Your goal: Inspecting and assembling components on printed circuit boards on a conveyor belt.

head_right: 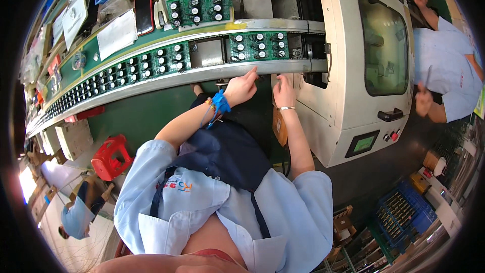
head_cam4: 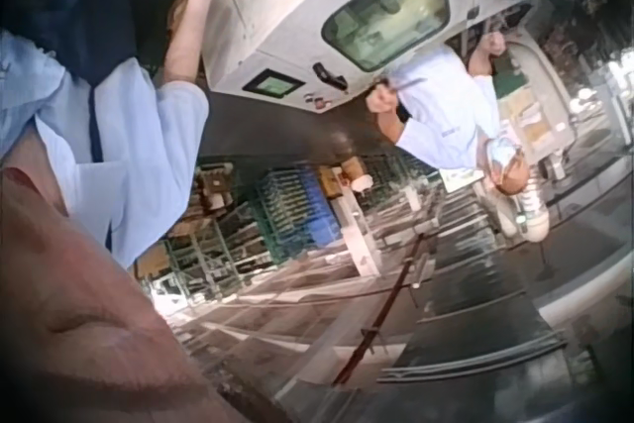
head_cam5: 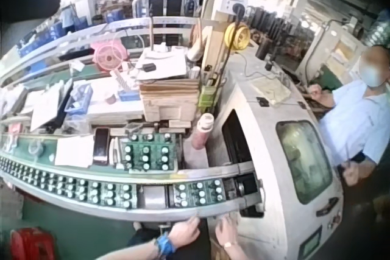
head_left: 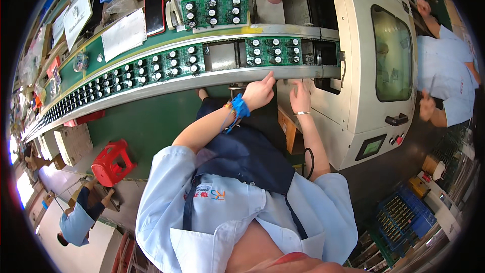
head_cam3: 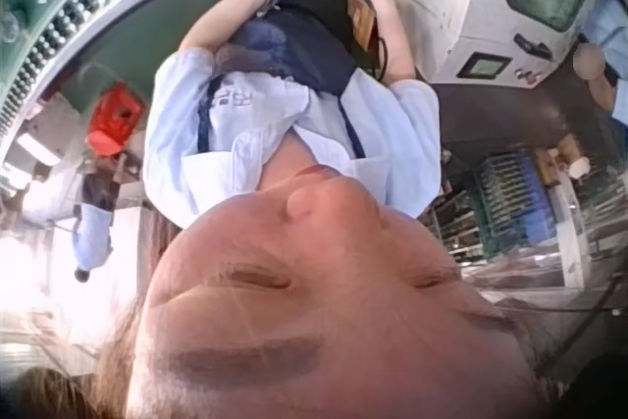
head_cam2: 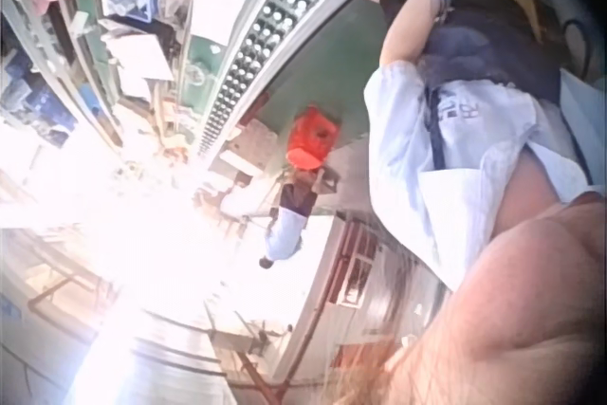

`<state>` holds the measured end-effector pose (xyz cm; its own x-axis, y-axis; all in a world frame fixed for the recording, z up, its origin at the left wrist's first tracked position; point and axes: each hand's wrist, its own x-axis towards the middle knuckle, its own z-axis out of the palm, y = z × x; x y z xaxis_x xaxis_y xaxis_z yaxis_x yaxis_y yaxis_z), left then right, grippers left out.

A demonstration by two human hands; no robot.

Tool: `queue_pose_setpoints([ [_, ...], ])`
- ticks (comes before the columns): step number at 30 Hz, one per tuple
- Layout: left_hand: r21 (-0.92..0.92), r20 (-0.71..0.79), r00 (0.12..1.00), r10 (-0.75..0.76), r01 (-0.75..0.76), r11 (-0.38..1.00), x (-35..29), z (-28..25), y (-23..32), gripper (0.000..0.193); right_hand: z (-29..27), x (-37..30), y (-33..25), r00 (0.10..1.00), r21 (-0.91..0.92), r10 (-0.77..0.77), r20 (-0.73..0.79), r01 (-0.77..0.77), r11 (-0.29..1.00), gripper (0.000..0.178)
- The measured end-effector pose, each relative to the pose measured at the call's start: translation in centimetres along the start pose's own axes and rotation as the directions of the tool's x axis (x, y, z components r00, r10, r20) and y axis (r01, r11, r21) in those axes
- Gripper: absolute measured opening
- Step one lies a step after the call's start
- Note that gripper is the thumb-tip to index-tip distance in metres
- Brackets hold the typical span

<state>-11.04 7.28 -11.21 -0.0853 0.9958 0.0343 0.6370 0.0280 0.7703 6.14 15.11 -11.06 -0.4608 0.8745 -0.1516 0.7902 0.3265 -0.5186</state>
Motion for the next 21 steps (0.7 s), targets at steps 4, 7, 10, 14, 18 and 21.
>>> queue_pose_setpoints([
  [4, 0.014, -0.225, 0.974, 0.035, -0.033, 0.999, -3.3, -4.0, -1.3, 0.015, 0.4, 0.2, -1.5, 0.999, 0.035, -0.030, 0.026, 0.029, 0.999, 0.019],
  [7, 0.021, -0.305, 0.949, -0.079, 0.090, 0.996, -5.5, -6.9, -2.5, 0.013, 0.3, 1.4, -4.1, 0.996, 0.117, -0.068, 0.063, 0.060, 0.991, 0.021],
  [10, 0.068, -0.374, 0.924, -0.084, 0.117, 0.991, -7.5, -8.4, -4.1, 0.013, 0.9, 3.7, -4.7, 0.981, 0.059, -0.184, 0.054, 0.181, 0.982, 0.031],
  [14, 0.069, -0.399, 0.909, -0.124, 0.165, 0.984, -9.2, -9.0, -4.5, 0.013, 0.8, 4.7, -5.3, 0.981, -0.097, -0.088, 0.170, 0.106, 0.990, 0.042],
  [18, 0.041, -0.416, 0.900, -0.131, 0.162, 0.986, -10.2, -8.8, -4.4, 0.014, 0.9, 5.4, -5.9, 0.985, -0.070, -0.138, 0.108, 0.146, 0.987, 0.041],
  [21, 0.034, -0.428, 0.891, -0.151, 0.183, 0.983, -10.7, -9.4, -4.1, 0.015, 1.6, 5.1, -8.3, 0.940, -0.028, -0.308, 0.149, 0.316, 0.948, 0.040],
])
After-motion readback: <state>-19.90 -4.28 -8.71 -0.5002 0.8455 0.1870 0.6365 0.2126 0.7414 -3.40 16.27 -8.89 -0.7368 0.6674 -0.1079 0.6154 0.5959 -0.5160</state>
